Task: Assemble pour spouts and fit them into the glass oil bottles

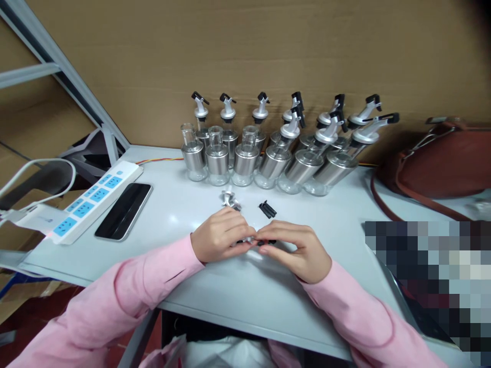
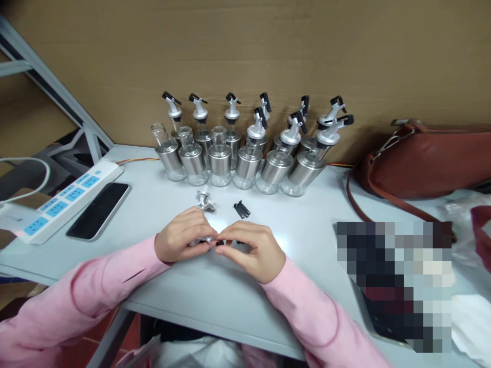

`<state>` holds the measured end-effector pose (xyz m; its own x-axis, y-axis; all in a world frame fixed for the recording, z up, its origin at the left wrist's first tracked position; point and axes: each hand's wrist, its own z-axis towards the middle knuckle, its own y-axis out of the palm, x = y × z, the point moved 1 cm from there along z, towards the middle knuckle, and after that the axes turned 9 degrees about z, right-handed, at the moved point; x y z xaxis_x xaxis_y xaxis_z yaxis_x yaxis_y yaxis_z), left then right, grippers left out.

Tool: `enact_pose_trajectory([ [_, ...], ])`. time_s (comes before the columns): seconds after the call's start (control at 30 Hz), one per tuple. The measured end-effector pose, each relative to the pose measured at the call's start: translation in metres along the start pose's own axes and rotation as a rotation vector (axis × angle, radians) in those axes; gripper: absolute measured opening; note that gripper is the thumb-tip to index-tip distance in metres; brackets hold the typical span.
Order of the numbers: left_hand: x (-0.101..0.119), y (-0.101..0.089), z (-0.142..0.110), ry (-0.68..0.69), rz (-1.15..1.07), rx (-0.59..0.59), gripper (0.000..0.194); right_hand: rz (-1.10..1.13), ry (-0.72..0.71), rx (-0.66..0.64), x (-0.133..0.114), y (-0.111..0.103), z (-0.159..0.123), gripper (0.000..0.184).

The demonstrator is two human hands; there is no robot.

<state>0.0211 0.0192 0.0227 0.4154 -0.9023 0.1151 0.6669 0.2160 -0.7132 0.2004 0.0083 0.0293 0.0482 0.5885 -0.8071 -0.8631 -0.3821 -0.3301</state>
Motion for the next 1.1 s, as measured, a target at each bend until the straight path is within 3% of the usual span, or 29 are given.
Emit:
enact_pose_trajectory([
  [0.17, -0.001, 0.001, 0.0, 0.019, 0.051, -0.04, 0.012, -0.043, 0.003, -0.015, 0.003, 0.001, -0.001, 0.006],
  [0.33, -0.003, 0.002, 0.0, -0.052, 0.094, -0.055, 0.011, -0.146, 0.031, -0.036, 0.006, 0.001, -0.002, 0.009],
  [0.5, 0.0, 0.001, 0.001, -0.03, 0.11, -0.026, 0.016, -0.253, 0.033, -0.098, 0.001, 0.0, -0.002, 0.028],
  [0.67, 0.0, -0.002, 0.002, -0.023, 0.063, 0.056, 0.013, -0.209, 0.094, -0.291, -0.002, 0.007, -0.007, 0.035],
  [0.9, -0.009, -0.01, 0.002, -0.118, 0.089, 0.174, 0.01, -0.304, -0.01, -0.533, 0.003, 0.028, -0.018, 0.011],
  [0.97, -0.01, -0.011, 0.002, -0.126, 0.103, 0.182, 0.009, -0.321, 0.008, -0.511, 0.004, 0.027, -0.018, 0.011],
  [1.1, -0.012, -0.013, 0.002, -0.148, 0.137, 0.192, 0.007, -0.326, 0.106, -0.302, 0.005, 0.008, -0.011, 0.009],
])
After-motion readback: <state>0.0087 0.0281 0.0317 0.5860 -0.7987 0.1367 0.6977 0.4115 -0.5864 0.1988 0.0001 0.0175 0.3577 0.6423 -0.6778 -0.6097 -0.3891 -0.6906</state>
